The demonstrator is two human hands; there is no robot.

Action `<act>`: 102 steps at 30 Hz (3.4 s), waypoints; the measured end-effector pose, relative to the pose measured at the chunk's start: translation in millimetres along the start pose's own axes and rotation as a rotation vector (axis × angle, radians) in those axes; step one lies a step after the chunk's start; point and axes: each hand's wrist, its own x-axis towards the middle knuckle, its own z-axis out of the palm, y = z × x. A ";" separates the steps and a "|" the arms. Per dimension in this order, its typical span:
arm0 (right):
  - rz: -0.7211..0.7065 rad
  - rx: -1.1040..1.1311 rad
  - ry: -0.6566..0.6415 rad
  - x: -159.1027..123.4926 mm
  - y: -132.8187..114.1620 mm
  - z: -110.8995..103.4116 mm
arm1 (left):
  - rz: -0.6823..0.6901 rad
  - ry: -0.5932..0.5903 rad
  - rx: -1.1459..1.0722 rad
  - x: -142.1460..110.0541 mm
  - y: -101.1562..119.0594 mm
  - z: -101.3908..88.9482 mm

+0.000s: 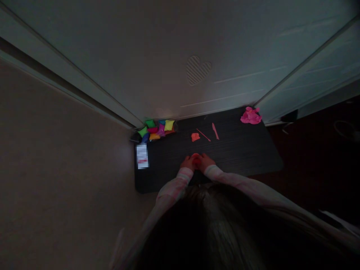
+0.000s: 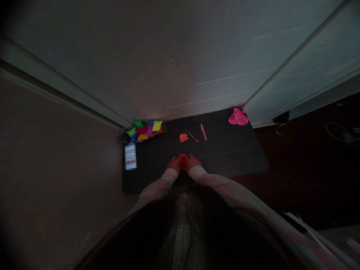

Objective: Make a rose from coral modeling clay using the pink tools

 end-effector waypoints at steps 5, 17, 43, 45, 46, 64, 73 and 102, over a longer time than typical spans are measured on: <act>0.002 -0.007 -0.009 -1.7 -0.8 -0.8 | 0.072 -0.001 0.053 4.1 -4.6 4.2; 0.014 0.012 -0.026 -2.7 0.5 -5.2 | 0.096 0.020 0.064 3.4 -11.2 7.0; -0.208 0.536 0.490 -38.2 -13.3 -98.7 | 0.189 0.281 -0.749 -39.8 27.9 -79.1; -0.287 0.628 0.559 -50.5 -18.2 -113.0 | 0.213 0.338 -0.815 -52.2 33.2 -90.9; -0.318 0.680 0.565 -56.0 -20.2 -118.3 | 0.226 0.377 -0.823 -58.9 35.6 -96.0; -0.427 0.512 0.741 -113.9 -31.2 -149.8 | 0.437 0.874 -0.518 -130.1 60.8 -127.3; -0.665 0.295 0.893 -130.5 -39.3 -176.4 | 0.686 0.900 -0.422 -141.9 65.3 -146.0; -0.949 0.462 0.939 -151.4 -53.2 -191.2 | 1.021 1.076 -0.026 -169.3 73.9 -158.0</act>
